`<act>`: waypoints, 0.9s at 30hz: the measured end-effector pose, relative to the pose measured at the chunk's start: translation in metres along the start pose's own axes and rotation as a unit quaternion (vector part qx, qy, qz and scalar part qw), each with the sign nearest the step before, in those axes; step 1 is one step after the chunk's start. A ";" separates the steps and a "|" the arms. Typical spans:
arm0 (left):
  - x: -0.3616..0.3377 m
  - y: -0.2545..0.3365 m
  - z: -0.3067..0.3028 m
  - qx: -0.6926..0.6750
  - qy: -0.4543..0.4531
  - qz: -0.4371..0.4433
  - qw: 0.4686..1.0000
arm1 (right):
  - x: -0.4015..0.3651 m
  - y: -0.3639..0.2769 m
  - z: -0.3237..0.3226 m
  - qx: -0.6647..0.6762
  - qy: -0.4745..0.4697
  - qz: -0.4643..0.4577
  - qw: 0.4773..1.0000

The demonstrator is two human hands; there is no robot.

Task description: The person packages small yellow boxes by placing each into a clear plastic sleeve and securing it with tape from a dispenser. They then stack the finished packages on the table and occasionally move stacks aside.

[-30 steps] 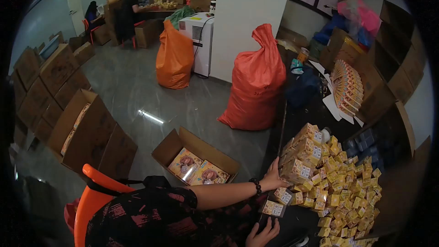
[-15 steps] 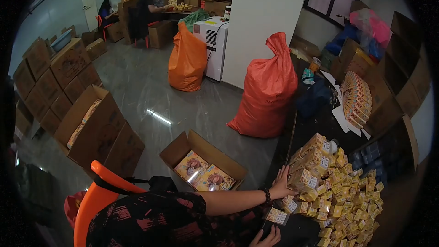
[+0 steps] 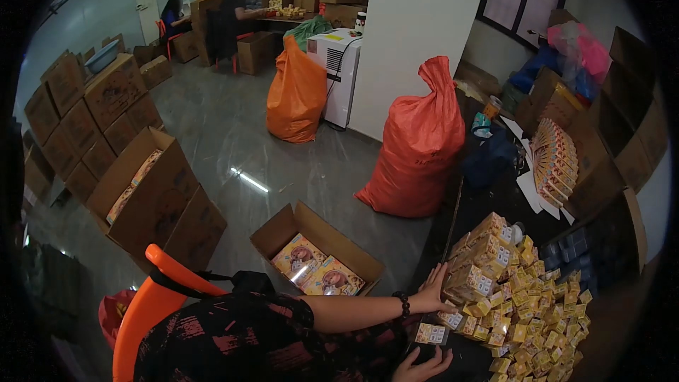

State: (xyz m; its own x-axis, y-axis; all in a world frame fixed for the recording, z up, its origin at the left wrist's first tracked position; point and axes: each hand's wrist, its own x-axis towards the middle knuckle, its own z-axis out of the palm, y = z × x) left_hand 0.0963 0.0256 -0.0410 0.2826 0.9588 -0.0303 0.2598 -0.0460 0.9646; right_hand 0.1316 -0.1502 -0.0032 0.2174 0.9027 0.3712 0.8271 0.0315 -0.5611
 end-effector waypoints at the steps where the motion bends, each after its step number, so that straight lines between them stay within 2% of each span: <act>1: -0.005 -0.001 0.001 0.007 -0.016 -0.001 1.000 | 0.001 0.001 0.001 0.001 0.002 0.000 1.000; 5: -0.007 0.000 0.003 0.014 -0.040 -0.035 0.998 | 0.005 0.003 0.004 0.002 0.013 -0.002 1.000; 11: -0.004 0.007 -0.003 0.025 -0.030 -0.042 0.998 | 0.015 0.008 0.013 0.005 0.034 -0.003 0.999; 20: 0.004 -0.001 -0.005 0.029 -0.034 -0.019 0.999 | 0.014 0.025 0.020 -0.007 0.065 0.014 0.998; 22: 0.005 -0.005 -0.003 0.005 -0.022 0.008 1.000 | -0.015 0.033 0.001 -0.037 0.090 0.071 0.993; 24: 0.017 -0.030 0.007 -0.056 0.012 0.112 0.992 | -0.009 0.032 0.002 -0.018 0.112 0.058 0.992; 25: 0.018 -0.039 0.010 -0.057 0.029 0.119 0.991 | -0.006 0.028 -0.003 -0.009 0.116 0.049 0.992; 26: 0.013 -0.032 0.004 -0.146 0.010 0.134 0.980 | -0.001 0.021 -0.011 -0.001 0.117 0.056 0.992; 27: 0.001 -0.010 -0.010 -0.155 -0.020 0.078 0.985 | 0.005 0.014 -0.019 0.009 0.135 0.046 0.990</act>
State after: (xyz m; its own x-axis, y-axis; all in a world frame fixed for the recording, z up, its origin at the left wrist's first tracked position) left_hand 0.0849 0.0301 -0.0476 0.3347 0.9347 0.1196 -0.0816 -0.0977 0.9919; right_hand 0.1544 -0.1533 0.0050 0.4245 0.7543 0.5008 0.7880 -0.0355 -0.6146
